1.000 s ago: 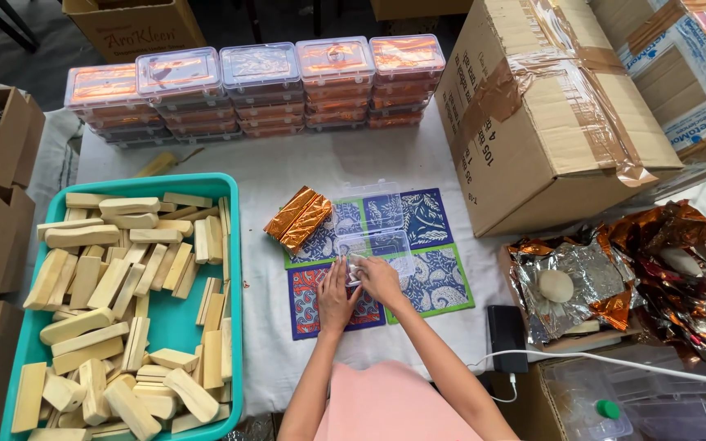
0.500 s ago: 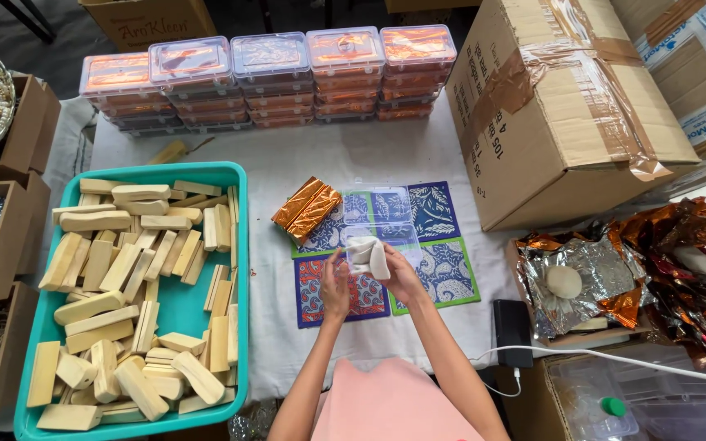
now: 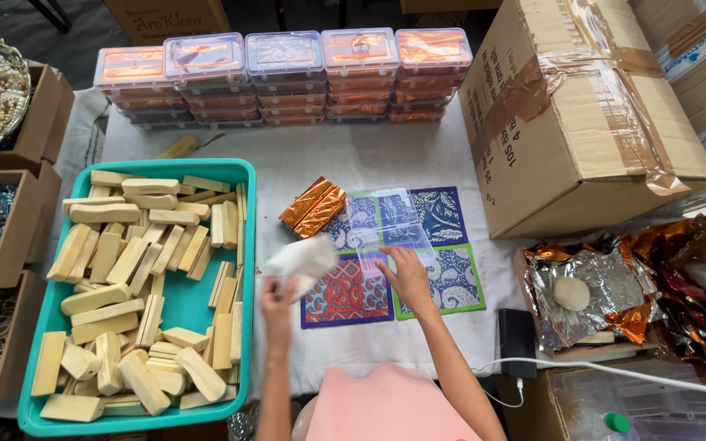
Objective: The person wraps a rectangular bar of soap in silver foil, then places it inside a small clear plastic container. They wipe the container with a white cloth and close the lid. The person repeats this process with another bar of soap, wrapping it in orange foil before placing it in a container.
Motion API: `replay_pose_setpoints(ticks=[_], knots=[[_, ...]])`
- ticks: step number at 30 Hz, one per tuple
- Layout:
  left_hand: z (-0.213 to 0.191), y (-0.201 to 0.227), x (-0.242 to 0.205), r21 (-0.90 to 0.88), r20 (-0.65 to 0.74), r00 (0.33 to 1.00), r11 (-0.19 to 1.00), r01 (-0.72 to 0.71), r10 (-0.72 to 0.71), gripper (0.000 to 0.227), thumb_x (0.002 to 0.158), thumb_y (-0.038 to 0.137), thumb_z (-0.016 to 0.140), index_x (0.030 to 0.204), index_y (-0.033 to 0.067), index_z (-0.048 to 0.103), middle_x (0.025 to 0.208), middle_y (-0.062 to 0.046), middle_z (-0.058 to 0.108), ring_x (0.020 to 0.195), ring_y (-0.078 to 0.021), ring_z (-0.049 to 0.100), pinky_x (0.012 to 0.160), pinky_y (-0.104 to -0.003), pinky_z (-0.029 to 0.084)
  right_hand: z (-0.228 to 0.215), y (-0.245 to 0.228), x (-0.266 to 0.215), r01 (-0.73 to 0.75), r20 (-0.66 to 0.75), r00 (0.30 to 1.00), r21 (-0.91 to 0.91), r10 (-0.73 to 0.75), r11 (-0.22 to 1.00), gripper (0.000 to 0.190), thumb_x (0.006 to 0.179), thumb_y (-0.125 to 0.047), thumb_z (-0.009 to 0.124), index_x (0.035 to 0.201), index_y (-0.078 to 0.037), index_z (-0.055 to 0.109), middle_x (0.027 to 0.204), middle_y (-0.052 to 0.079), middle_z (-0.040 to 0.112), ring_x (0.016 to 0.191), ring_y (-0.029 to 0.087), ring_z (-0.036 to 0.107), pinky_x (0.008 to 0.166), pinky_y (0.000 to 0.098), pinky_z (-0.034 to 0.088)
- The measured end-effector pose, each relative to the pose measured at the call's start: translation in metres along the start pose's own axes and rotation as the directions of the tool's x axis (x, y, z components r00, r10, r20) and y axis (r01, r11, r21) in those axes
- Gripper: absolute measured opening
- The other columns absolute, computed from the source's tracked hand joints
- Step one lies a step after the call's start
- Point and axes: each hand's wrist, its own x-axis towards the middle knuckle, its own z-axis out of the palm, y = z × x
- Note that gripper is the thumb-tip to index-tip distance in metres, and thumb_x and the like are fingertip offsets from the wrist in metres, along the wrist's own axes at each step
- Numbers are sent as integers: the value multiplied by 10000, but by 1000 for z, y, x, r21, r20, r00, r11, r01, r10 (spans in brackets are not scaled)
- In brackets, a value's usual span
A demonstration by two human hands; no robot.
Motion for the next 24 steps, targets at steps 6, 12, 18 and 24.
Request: replay_pose_setpoints(ticks=[6, 12, 18, 24], knots=[[-98, 51, 29, -134, -465, 885, 987, -91, 18, 307, 1024, 209, 701, 1197, 17, 536, 1225, -92, 603, 1035, -188, 657, 871, -340, 631, 3, 37, -18, 71, 176, 983, -107, -51, 992, 339, 821, -246, 778, 1127, -111, 721, 1069, 112, 710, 1058, 342, 640, 862, 451, 525], [-145, 39, -10, 528, -624, 678, 849, 1, 387, 581, 963, 91, 731, 1447, -36, 435, 1400, -250, 319, 1267, -339, 485, 968, -387, 572, 13, 43, -25, -8, 292, 955, -113, 41, 994, 173, 888, -140, 705, 1049, -148, 767, 1058, 54, 729, 1044, 307, 659, 876, 427, 535], [-109, 92, -42, 641, -542, 692, 767, -27, 477, 306, 1070, 126, 639, 1349, 5, 606, 1455, -152, 513, 1294, -277, 575, 1021, -395, 531, 24, 54, -18, 43, 323, 946, -57, -22, 997, 184, 894, -104, 670, 1058, -108, 753, 1070, 72, 719, 1036, 328, 642, 887, 436, 521], [-66, 89, -23, 757, -340, 793, 647, -87, 505, 200, 1052, 118, 606, 1216, 61, 707, 1296, -122, 658, 1222, -275, 628, 1040, -395, 536, 33, 51, -15, 87, 365, 931, -178, -17, 980, 257, 906, -100, 630, 1148, -101, 714, 1132, 69, 670, 1059, 330, 610, 898, 437, 518]])
